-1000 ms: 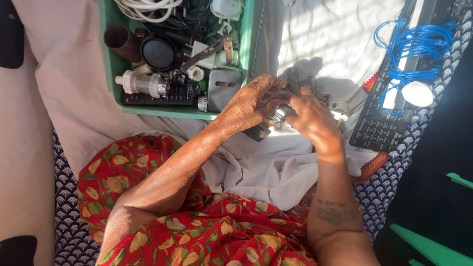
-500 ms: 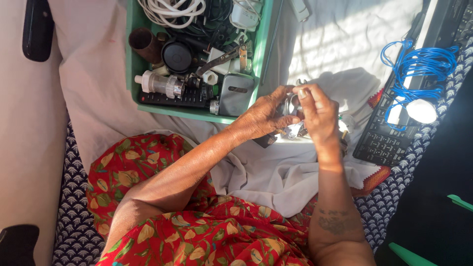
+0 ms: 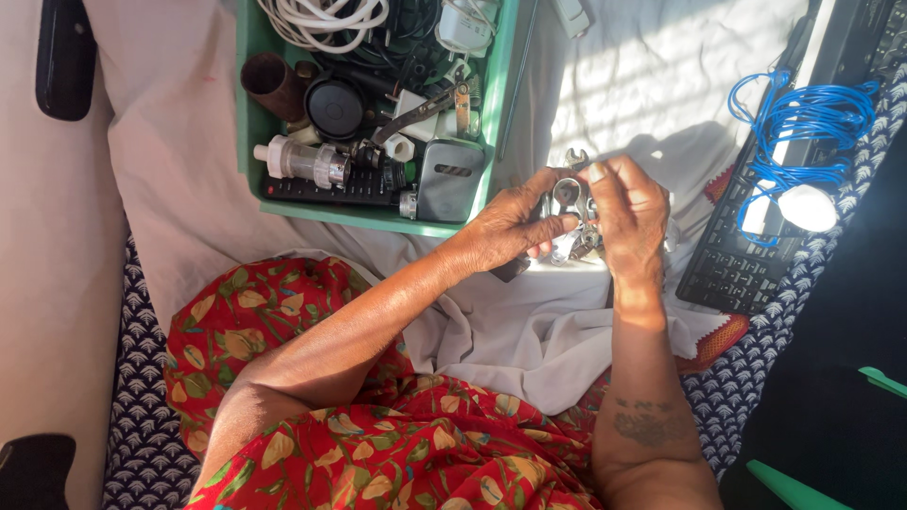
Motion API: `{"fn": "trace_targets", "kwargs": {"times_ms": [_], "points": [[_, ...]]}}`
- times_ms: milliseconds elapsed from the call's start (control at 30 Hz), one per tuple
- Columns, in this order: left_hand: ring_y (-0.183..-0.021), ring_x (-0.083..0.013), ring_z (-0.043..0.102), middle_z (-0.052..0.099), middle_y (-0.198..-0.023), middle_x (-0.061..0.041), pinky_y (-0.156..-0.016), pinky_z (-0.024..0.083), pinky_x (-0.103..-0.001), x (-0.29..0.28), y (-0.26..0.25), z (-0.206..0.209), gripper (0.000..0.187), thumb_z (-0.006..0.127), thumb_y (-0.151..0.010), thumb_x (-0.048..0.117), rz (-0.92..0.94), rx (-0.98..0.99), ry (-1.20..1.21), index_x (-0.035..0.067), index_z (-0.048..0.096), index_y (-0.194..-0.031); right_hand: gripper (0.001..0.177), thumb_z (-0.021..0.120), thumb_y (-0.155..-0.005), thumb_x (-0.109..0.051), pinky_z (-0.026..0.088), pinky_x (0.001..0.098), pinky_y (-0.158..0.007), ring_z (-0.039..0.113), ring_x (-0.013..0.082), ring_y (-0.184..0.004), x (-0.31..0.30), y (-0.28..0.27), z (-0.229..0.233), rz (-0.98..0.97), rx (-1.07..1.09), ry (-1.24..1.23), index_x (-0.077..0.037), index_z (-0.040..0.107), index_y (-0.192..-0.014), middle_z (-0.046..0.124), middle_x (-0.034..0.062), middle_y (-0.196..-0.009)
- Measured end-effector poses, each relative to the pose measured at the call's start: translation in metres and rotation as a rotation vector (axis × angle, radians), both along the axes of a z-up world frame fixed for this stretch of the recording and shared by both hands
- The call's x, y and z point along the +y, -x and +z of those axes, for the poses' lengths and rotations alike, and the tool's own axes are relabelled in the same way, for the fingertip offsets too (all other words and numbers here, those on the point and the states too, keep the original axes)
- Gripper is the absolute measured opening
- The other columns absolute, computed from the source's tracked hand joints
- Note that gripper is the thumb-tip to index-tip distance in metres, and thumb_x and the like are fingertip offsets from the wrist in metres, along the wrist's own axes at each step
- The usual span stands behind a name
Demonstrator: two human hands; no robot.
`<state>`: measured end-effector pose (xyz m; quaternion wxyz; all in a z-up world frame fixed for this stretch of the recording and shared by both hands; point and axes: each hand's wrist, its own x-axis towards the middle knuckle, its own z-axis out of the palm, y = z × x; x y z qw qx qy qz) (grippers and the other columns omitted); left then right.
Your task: The person sits on a mat and sorts small hardware items from a green plastic bin. They pick up various metal and plastic parts, examine them, and place them into piles or back into the bin.
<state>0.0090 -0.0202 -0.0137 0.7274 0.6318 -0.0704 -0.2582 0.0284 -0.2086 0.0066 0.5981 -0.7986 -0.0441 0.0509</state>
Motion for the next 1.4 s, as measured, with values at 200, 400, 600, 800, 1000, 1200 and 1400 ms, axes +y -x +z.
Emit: {"fn": "trace_targets", "kwargs": {"times_ms": [200, 400, 600, 800, 1000, 1200, 1400], "points": [[-0.099, -0.0119, 0.061, 0.062, -0.113, -0.003, -0.081, 0.059, -0.029, 0.013, -0.007, 0.005, 0.044, 0.068, -0.104, 0.024, 0.237, -0.125, 0.093, 0.008, 0.052, -0.142, 0.025, 0.072, -0.102, -0.014, 0.049, 0.0215, -0.068, 0.057, 0.0053, -0.074, -0.002, -0.005, -0.001, 0.125, 0.065, -0.283, -0.001, 0.069, -0.123, 0.068, 0.0009, -0.092], [-0.096, -0.0136, 0.064, 0.066, -0.111, -0.003, -0.085, 0.057, -0.029, 0.055, -0.026, 0.022, 0.024, 0.068, -0.104, 0.010, 0.577, -0.377, -0.191, 0.006, 0.056, -0.124, 0.021, 0.071, -0.104, -0.014, 0.049, 0.0210, -0.069, 0.059, 0.0057, -0.073, -0.005, -0.008, -0.003, 0.056, 0.091, -0.167, -0.002, 0.071, -0.121, 0.071, 0.0040, -0.091], [-0.083, -0.0195, 0.067, 0.067, -0.094, -0.008, -0.080, 0.056, -0.029, 0.109, -0.036, 0.031, 0.022, 0.070, -0.102, 0.002, 0.835, -0.488, -0.605, 0.003, 0.055, -0.119, 0.017, 0.069, -0.105, -0.013, 0.048, 0.0213, -0.067, 0.058, 0.0055, -0.072, -0.009, -0.010, 0.001, -0.003, 0.077, -0.115, -0.003, 0.072, -0.119, 0.070, 0.0036, -0.089], [-0.093, -0.0325, 0.065, 0.066, -0.091, -0.010, -0.112, 0.036, -0.057, 0.116, -0.038, 0.019, 0.033, 0.080, -0.091, 0.005, 0.824, -0.733, -1.051, 0.002, 0.053, -0.109, 0.020, 0.069, -0.105, -0.016, 0.050, 0.0221, -0.069, 0.059, 0.0059, -0.074, -0.012, -0.011, 0.001, 0.032, 0.062, -0.090, -0.003, 0.072, -0.119, 0.070, 0.0041, -0.091], [-0.106, -0.0332, 0.059, 0.063, -0.101, -0.010, -0.113, 0.032, -0.059, 0.114, -0.039, 0.011, 0.039, 0.083, -0.086, 0.012, 0.780, -0.733, -1.244, 0.004, 0.052, -0.108, 0.020, 0.070, -0.103, -0.015, 0.049, 0.0216, -0.069, 0.060, 0.0058, -0.074, -0.012, -0.011, 0.000, 0.023, 0.110, -0.037, -0.002, 0.071, -0.118, 0.070, 0.0030, -0.091], [-0.108, -0.0365, 0.053, 0.058, -0.107, -0.015, -0.107, 0.033, -0.058, 0.113, -0.043, -0.001, 0.048, 0.087, -0.082, 0.018, 0.752, -0.772, -1.356, 0.001, 0.051, -0.110, 0.022, 0.071, -0.100, -0.012, 0.052, 0.0220, -0.072, 0.061, 0.0061, -0.077, -0.009, -0.012, -0.005, 0.094, 0.147, -0.037, -0.001, 0.071, -0.118, 0.069, 0.0018, -0.091], [-0.110, -0.0362, 0.053, 0.055, -0.108, -0.017, -0.110, 0.033, -0.057, 0.108, -0.049, -0.017, 0.042, 0.077, -0.091, 0.022, 0.724, -0.808, -1.487, -0.001, 0.053, -0.117, 0.022, 0.073, -0.097, -0.011, 0.053, 0.0247, -0.076, 0.069, 0.0108, -0.093, 0.003, -0.009, 0.000, 0.264, -0.047, 0.147, -0.006, 0.071, -0.118, 0.072, 0.0025, -0.103]]}}
